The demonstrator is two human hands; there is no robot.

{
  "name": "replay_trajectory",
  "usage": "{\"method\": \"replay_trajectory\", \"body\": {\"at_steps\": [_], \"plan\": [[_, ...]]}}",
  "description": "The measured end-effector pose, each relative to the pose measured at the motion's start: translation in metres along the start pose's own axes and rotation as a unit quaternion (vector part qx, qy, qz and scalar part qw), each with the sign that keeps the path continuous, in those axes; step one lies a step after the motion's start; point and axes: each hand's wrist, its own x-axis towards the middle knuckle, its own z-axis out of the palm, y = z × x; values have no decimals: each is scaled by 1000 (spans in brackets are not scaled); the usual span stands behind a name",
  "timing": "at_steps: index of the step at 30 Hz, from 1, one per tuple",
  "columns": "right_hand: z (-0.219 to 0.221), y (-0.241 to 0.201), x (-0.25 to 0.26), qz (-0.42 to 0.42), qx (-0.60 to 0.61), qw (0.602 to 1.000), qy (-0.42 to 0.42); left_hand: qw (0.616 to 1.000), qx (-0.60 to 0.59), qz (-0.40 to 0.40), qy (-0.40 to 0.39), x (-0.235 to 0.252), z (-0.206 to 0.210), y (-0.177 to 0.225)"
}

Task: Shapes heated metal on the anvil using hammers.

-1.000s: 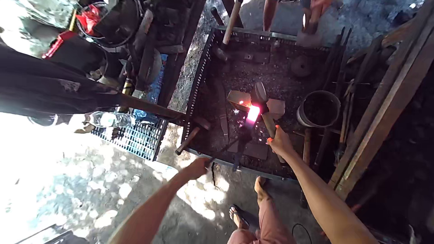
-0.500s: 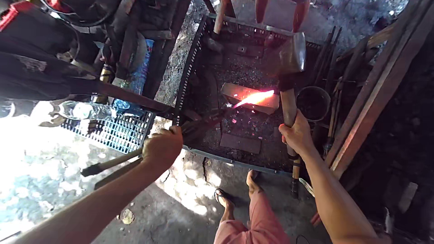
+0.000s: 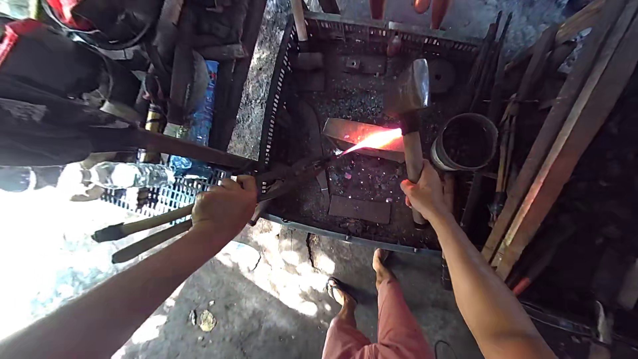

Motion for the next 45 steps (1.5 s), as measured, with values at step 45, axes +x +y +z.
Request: {"method": "replay_trajectory", "body": {"at_steps": [45], "plan": [[56, 77, -291, 304, 99, 946, -50, 735, -626, 96, -243, 1, 160, 91]]}}
